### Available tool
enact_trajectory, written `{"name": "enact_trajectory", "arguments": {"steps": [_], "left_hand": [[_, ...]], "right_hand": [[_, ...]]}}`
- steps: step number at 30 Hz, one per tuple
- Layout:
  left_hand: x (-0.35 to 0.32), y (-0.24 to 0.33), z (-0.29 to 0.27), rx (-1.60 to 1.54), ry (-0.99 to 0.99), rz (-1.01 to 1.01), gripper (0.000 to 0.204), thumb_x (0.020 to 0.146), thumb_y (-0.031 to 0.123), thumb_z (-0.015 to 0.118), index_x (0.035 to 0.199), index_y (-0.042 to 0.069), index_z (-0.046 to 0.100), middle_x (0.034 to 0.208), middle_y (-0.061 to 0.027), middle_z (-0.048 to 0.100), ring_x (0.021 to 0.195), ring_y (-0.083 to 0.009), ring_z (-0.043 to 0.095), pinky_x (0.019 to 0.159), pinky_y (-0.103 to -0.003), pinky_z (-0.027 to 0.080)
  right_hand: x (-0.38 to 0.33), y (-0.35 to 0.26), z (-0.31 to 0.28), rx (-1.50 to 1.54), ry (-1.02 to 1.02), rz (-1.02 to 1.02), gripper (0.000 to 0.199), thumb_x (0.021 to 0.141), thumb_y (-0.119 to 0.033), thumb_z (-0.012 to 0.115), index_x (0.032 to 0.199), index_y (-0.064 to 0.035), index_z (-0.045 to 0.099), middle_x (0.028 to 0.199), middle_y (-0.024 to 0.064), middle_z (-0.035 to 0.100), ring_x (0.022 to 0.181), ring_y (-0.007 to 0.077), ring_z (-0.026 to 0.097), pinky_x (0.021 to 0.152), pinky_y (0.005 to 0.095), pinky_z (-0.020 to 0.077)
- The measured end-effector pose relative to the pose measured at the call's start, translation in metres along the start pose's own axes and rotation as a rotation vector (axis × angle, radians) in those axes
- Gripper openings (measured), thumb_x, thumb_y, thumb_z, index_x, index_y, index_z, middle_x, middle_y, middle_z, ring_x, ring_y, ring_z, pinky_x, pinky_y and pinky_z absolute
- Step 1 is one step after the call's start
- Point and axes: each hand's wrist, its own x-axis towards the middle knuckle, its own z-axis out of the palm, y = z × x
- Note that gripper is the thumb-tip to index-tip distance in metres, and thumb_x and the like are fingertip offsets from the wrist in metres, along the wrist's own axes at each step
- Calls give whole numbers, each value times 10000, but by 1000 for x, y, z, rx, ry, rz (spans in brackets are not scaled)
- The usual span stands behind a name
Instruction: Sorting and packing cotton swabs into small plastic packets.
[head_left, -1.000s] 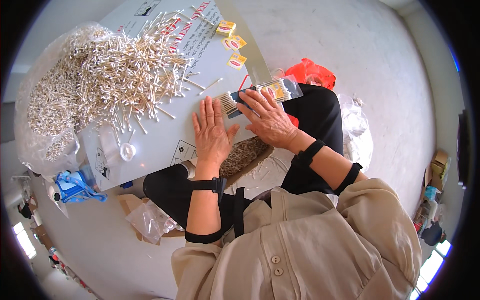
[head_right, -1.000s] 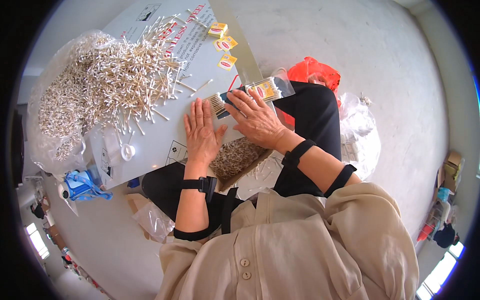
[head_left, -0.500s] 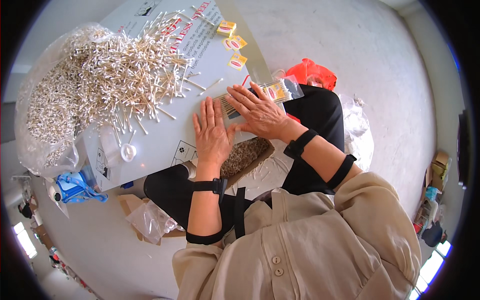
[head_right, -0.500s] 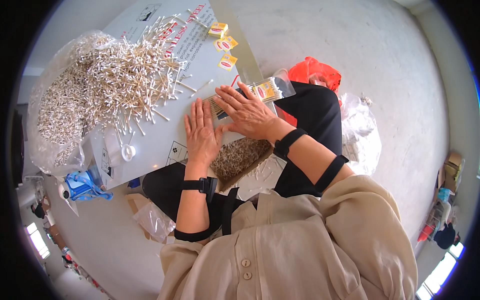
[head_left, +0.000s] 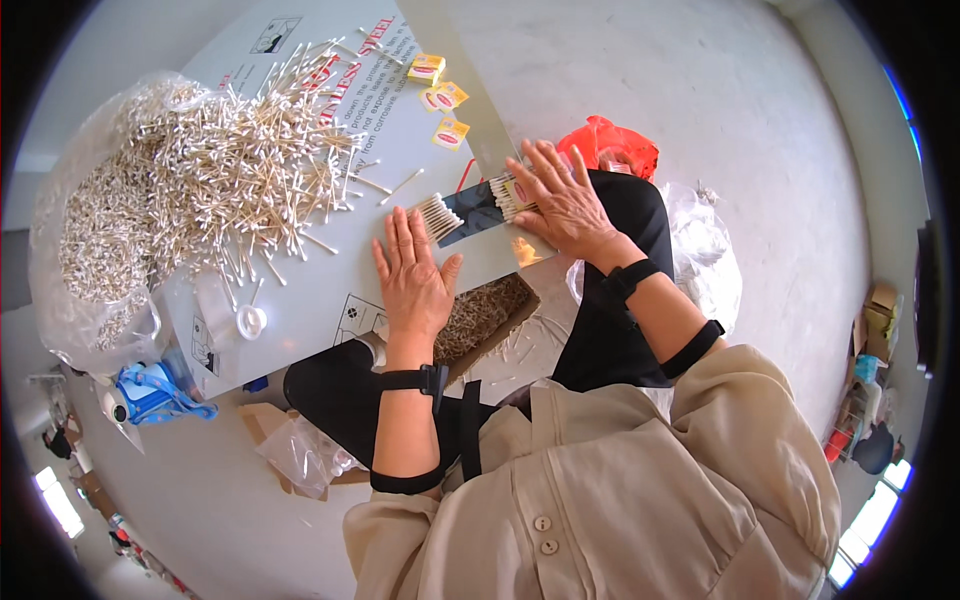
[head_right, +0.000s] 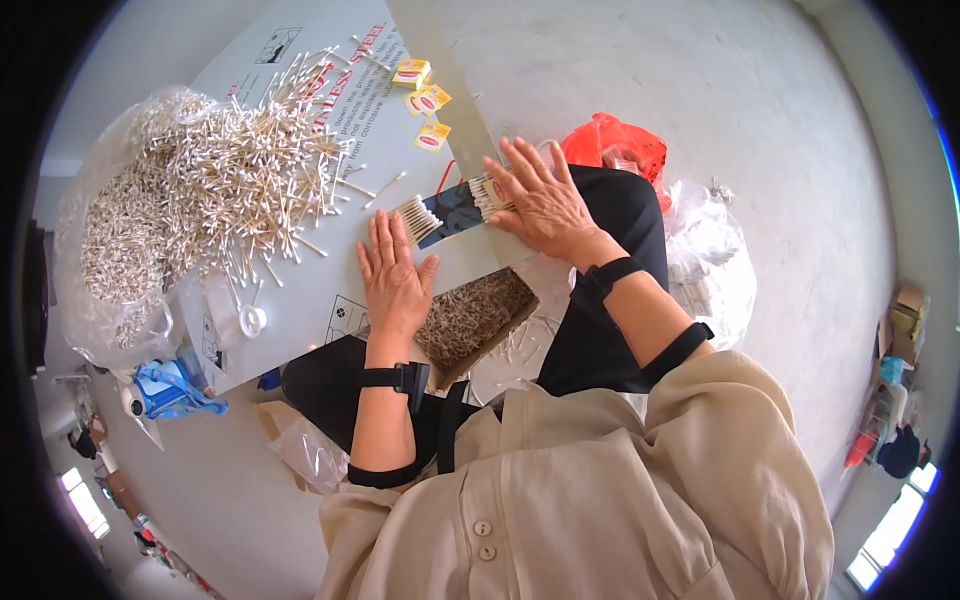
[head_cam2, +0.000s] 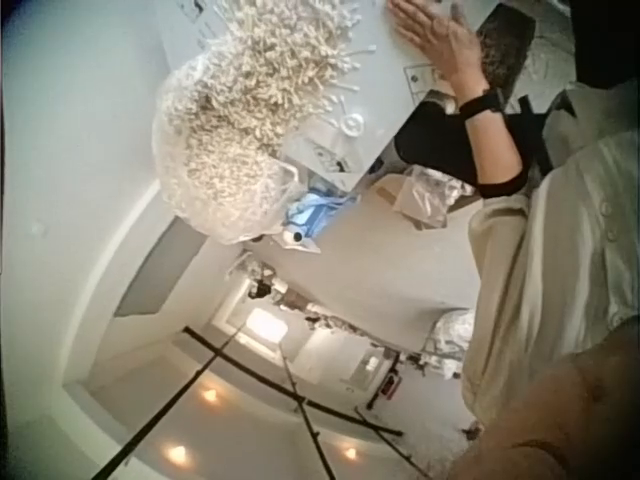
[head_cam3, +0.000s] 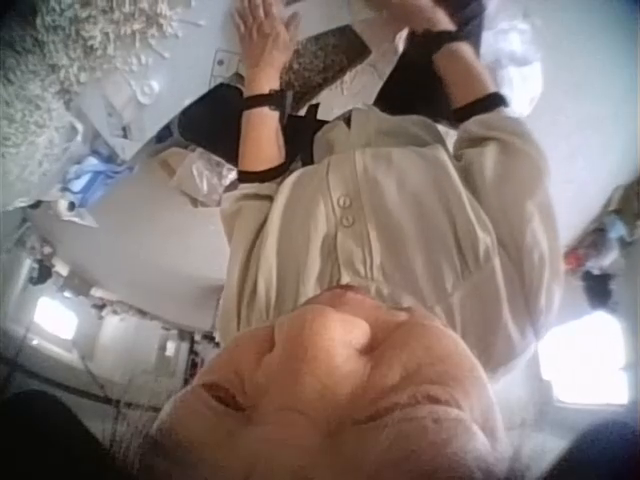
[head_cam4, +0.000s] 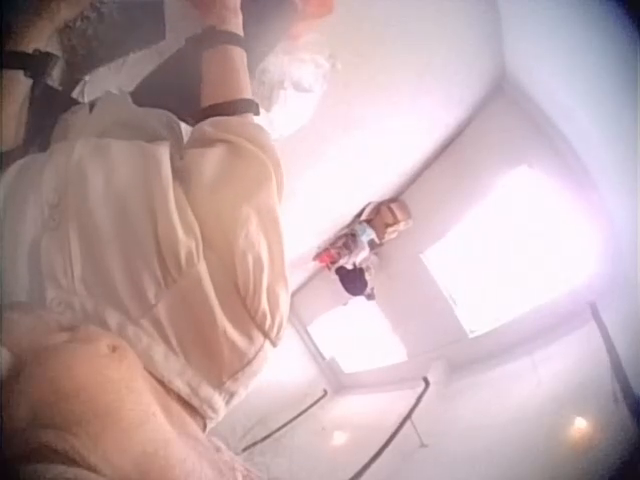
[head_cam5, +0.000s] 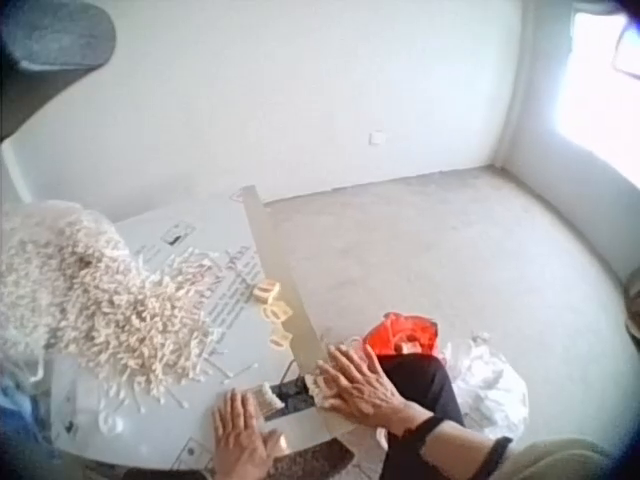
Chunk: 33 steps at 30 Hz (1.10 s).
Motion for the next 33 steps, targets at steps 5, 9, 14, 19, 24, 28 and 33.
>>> {"name": "enact_trajectory", "arguments": {"steps": [5,9,14,19,24,28,33], "left_hand": [[6,25,4,-4,-7,-54,804,957,536,418,1514,6,181,1586,-188,157,1477,-310,128,1189,-495,84],[9,41,10,-44,-6,-37,791,957,488,455,1520,16,161,1588,-181,145,1474,-327,125,1181,-513,98],[14,53,11,-58,-28,12,798,950,476,473,1521,17,157,1592,-171,140,1478,-319,119,1183,-508,95],[19,62,11,-82,-52,49,795,947,461,489,1519,15,165,1589,-171,150,1477,-319,125,1183,-506,97],[27,72,14,-104,-6,93,765,950,440,494,1504,-2,207,1579,-191,174,1472,-318,156,1176,-505,133],[30,67,16,-220,-12,77,713,990,397,455,1503,-20,189,1576,-206,173,1469,-330,161,1177,-483,143],[47,62,19,-1104,384,-151,642,1043,360,341,1500,-50,155,1565,-237,169,1458,-335,178,1180,-414,171]], "right_hand": [[-3,3,17,103,-49,45,769,932,-589,423,1530,-151,218,1589,110,194,1472,283,161,1190,493,40],[-5,2,19,126,-65,42,756,950,-585,398,1530,-142,201,1591,93,187,1475,260,146,1186,518,50],[-5,3,19,166,-51,42,752,954,-591,377,1531,-142,201,1590,100,192,1474,268,148,1185,519,52],[-5,5,20,179,-41,24,752,957,-592,368,1530,-133,203,1587,110,198,1474,276,148,1183,519,55],[-4,6,20,234,0,7,747,959,-588,364,1527,-127,215,1582,122,208,1470,276,163,1177,527,48],[-4,14,22,331,76,135,675,970,-515,440,1485,-94,327,1544,147,297,1446,295,239,1178,493,124],[12,12,32,1583,427,667,532,954,-261,626,1414,-52,462,1371,117,540,1241,151,497,1042,290,387]]}}
